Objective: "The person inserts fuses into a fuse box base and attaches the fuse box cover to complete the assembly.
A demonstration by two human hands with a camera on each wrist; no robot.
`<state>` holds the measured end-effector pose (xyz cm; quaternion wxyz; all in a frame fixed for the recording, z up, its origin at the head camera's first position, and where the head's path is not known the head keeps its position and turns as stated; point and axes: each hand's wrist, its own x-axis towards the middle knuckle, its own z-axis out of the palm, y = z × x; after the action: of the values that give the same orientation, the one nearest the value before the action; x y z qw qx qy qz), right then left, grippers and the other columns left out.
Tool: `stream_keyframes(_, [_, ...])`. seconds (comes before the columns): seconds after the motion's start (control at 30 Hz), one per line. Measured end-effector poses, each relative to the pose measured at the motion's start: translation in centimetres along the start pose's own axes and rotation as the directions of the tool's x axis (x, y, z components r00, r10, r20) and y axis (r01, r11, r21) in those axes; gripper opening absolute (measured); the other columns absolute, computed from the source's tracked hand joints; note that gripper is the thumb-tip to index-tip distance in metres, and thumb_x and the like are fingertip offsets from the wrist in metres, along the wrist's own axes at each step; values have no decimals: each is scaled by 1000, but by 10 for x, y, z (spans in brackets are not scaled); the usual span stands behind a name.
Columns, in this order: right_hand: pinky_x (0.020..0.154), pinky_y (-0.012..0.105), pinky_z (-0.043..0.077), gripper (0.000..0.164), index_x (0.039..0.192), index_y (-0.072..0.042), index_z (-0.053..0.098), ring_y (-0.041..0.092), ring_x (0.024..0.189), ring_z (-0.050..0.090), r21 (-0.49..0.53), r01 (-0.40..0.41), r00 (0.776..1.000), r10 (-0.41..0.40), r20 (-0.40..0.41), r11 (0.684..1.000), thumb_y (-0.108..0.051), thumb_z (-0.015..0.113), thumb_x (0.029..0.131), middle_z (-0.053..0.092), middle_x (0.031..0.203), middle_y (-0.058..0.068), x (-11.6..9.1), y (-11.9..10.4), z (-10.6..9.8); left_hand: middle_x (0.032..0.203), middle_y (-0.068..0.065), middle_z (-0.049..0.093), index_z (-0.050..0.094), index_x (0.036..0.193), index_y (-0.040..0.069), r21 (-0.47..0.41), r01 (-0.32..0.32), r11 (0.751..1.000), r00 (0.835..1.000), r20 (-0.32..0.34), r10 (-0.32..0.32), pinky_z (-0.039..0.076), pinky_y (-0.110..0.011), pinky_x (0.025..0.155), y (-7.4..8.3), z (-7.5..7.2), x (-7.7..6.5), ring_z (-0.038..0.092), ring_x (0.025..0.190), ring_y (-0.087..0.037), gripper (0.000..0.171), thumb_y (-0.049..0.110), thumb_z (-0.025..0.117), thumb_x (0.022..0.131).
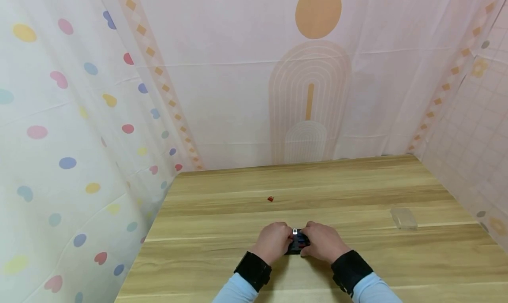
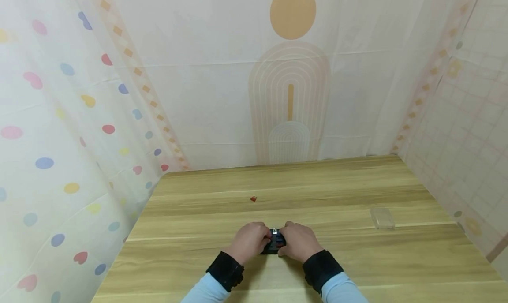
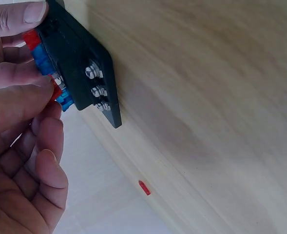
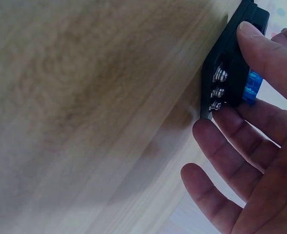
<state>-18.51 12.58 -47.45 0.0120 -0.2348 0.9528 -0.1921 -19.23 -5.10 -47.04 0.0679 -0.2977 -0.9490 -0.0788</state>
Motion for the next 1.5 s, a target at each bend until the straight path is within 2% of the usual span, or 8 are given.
stream_keyframes(0.3, [66,38,48,37,96,-6,73,17,70,52,20,-3,1000,3,8,1000,-22,91,68,57,85,1,-3,-2,-3,74,6,63,75,78,14,54,-46,998,999,8,45,48,-19,63,3,0,2,57,66,-4,8,11,81,82])
stream_keyframes(0.57, [64,36,47,38,96,-7,73,16,69,52,2,14,1000,-14,-7,1000,-24,91,68,56,84,0,-3,0,-1,72,5,62,73,75,14,106,-75,992,997,-8,77,47,-18,61,4,1,2,56,65,-4,11,10,80,82])
stream_keyframes(0.9, [65,39,48,38,96,-6,72,17,70,53,17,-5,1000,6,-9,1000,-23,91,68,57,85,1,-2,-2,-3,73,5,62,75,74,16,114,-86,990,996,36,82,49,-19,62,4,-3,2,58,65,-4,11,13,80,83])
stream_keyframes(1.17, [66,37,48,40,99,-5,73,16,71,53,18,0,1000,0,-11,1000,-24,91,68,57,86,1,-2,-1,-3,73,5,61,76,74,17,145,-105,984,994,37,100,49,-18,60,3,-4,2,58,67,-4,11,15,80,84])
stream_keyframes(1.5, [64,37,49,40,98,-7,73,16,70,53,8,5,1000,-5,-8,1000,-25,91,67,57,86,0,-1,1,0,73,7,64,77,73,17,135,-118,984,992,50,112,49,-18,65,2,-6,5,59,68,-3,12,13,80,84])
